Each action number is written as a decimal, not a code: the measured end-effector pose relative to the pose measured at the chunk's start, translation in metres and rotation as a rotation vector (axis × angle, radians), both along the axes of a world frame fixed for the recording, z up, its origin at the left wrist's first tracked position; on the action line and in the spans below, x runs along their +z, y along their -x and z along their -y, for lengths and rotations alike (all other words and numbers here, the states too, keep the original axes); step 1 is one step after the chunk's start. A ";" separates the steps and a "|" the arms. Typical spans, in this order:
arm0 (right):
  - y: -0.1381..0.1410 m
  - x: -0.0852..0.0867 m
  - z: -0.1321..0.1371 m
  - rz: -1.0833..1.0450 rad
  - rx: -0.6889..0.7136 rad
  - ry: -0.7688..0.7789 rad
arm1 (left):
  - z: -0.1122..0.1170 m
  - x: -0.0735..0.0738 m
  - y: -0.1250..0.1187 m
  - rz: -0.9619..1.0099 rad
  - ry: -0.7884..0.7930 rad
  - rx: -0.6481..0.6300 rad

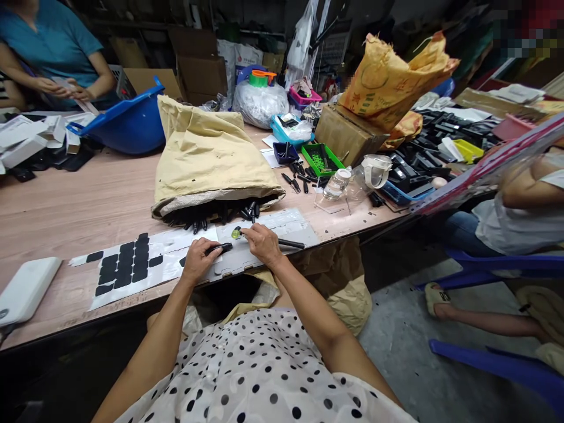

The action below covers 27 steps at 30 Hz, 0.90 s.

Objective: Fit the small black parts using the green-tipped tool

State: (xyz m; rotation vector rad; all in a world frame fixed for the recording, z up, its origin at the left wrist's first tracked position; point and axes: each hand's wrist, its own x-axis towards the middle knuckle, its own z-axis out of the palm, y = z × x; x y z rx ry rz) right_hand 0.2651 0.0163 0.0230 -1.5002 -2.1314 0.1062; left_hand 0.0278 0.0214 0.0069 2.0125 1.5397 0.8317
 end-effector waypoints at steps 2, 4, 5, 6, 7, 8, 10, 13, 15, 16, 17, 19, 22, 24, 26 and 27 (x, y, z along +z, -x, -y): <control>-0.003 -0.007 -0.004 0.041 0.016 0.002 | 0.000 0.001 0.000 0.006 0.008 0.002; -0.005 -0.014 -0.006 0.069 0.028 -0.004 | 0.000 0.001 0.000 0.011 0.018 0.001; -0.005 -0.017 -0.006 0.077 0.031 -0.008 | 0.001 0.002 0.000 0.012 0.023 0.001; -0.005 -0.018 -0.005 0.082 0.031 -0.012 | 0.001 0.002 0.000 0.014 0.027 0.001; -0.005 -0.019 -0.005 0.084 0.029 -0.013 | 0.002 0.002 0.000 0.014 0.029 0.002; -0.004 -0.019 -0.004 0.085 0.028 -0.013 | 0.002 0.003 0.000 0.013 0.029 0.003; -0.003 -0.018 -0.003 0.085 0.026 -0.006 | 0.003 0.003 0.001 0.007 0.025 0.004; 0.000 -0.015 -0.002 0.082 0.019 0.007 | 0.003 0.004 0.002 0.001 0.022 0.003; 0.001 -0.015 -0.003 0.077 0.009 0.014 | 0.002 0.006 0.002 0.002 0.021 0.002; 0.001 -0.014 -0.003 0.074 0.004 0.016 | 0.001 0.007 0.001 0.003 0.019 0.001; 0.002 -0.014 -0.004 0.070 0.000 0.016 | 0.001 0.009 0.001 0.003 0.014 0.001; 0.002 -0.014 -0.004 0.063 -0.010 0.014 | 0.005 0.013 0.000 0.003 -0.003 -0.009; 0.003 -0.014 -0.005 0.060 -0.020 0.015 | 0.023 0.019 -0.003 0.022 -0.035 -0.076; 0.002 -0.014 -0.005 0.060 -0.019 0.017 | 0.045 0.020 -0.006 0.045 -0.025 -0.154; 0.002 -0.014 -0.005 0.058 -0.016 0.018 | 0.071 0.017 -0.009 0.038 0.013 -0.224; 0.002 -0.015 -0.005 0.057 -0.015 0.020 | 0.083 0.014 -0.011 0.014 0.044 -0.248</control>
